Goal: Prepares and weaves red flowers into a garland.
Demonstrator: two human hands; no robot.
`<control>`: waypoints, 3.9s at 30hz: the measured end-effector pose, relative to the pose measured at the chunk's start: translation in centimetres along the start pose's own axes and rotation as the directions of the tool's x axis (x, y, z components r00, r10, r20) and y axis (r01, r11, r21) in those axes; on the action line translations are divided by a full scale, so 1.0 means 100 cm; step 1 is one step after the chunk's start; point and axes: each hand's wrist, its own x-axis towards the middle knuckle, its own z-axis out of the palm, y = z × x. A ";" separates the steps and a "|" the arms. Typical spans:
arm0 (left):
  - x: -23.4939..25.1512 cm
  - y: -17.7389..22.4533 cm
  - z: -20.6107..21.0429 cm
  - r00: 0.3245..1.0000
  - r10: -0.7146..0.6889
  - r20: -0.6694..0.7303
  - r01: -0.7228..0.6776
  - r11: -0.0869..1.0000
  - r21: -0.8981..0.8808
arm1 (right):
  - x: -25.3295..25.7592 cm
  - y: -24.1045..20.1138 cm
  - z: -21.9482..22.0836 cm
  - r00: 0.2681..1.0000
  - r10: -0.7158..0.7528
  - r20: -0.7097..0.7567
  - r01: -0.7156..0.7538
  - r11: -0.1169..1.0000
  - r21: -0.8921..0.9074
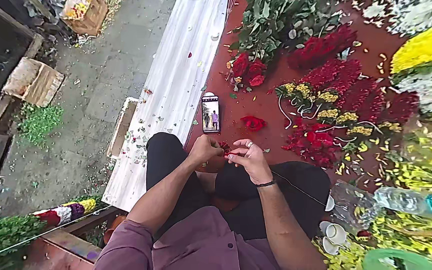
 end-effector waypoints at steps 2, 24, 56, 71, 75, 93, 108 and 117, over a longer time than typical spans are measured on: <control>-0.001 0.002 0.002 0.999 0.034 0.026 -0.034 0.999 -0.002 | 0.005 0.012 0.003 1.000 0.026 -0.017 -0.027 0.997 -0.071; -0.003 0.000 -0.001 0.998 0.004 0.060 -0.001 0.999 -0.045 | 0.027 0.032 -0.040 0.976 0.093 0.198 -0.009 0.923 -0.386; 0.005 -0.009 0.026 0.986 -0.032 -0.166 0.005 0.987 -0.162 | 0.015 0.015 -0.008 0.930 -0.154 0.333 0.204 0.971 -0.121; 0.000 -0.003 0.005 0.995 -0.044 0.091 0.036 0.995 0.090 | 0.069 -0.002 -0.087 0.983 -0.070 -0.171 -0.047 0.800 -0.598; 0.005 0.002 0.008 0.990 -0.072 0.119 0.056 0.990 0.128 | 0.135 -0.005 -0.082 0.959 -0.134 -0.252 -0.131 0.578 -0.805; 0.001 0.007 -0.001 0.990 -0.048 0.136 0.036 0.995 0.092 | 0.085 -0.042 -0.089 0.950 -0.052 -0.307 0.024 0.995 -0.095; -0.001 0.009 0.002 0.989 -0.086 0.117 0.071 0.990 0.122 | 0.045 0.003 -0.061 0.974 -0.135 -0.184 0.125 0.990 -0.066; 0.002 0.006 0.004 0.990 -0.089 0.105 0.075 0.988 0.132 | 0.042 0.003 -0.049 0.936 -0.343 -0.079 0.318 0.920 -0.229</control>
